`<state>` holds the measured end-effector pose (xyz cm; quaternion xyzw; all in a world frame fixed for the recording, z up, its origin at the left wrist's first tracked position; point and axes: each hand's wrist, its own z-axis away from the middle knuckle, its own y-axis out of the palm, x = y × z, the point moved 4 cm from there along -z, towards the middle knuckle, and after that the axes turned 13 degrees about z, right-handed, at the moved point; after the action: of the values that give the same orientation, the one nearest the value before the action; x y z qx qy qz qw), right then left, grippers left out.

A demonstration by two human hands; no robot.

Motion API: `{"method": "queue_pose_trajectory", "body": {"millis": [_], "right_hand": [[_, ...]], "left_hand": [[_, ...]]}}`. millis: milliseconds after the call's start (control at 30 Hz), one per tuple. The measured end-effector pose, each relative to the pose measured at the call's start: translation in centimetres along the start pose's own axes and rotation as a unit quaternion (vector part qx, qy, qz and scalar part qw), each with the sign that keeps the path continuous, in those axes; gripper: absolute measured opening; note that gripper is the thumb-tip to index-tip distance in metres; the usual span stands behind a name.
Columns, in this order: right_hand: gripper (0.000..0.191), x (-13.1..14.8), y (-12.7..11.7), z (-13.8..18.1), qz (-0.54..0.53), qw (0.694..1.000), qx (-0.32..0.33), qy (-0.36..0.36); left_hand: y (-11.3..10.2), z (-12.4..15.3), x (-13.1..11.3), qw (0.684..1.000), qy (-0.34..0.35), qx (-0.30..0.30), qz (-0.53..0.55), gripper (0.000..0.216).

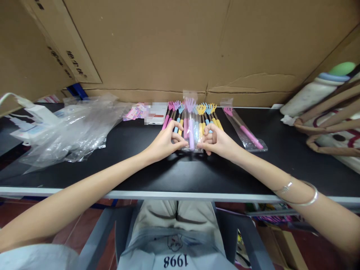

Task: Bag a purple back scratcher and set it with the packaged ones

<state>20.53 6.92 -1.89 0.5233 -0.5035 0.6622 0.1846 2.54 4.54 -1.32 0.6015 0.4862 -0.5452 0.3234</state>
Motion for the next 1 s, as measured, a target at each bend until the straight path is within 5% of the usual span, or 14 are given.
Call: {"method": "queue_pose_trajectory", "body": {"millis": [567,1000], "right_hand": [[0.024,0.66,0.72,0.63,0.110,0.988,0.097,-0.056],[0.030,0.40,0.68,0.53,0.052,0.991,0.120,-0.028]], "left_hand": [[0.35,0.47,-0.04,0.969,0.013,0.083,-0.234,0.015],[0.58,0.38,0.15,0.986,0.004,0.083,-0.145,0.017]]}}
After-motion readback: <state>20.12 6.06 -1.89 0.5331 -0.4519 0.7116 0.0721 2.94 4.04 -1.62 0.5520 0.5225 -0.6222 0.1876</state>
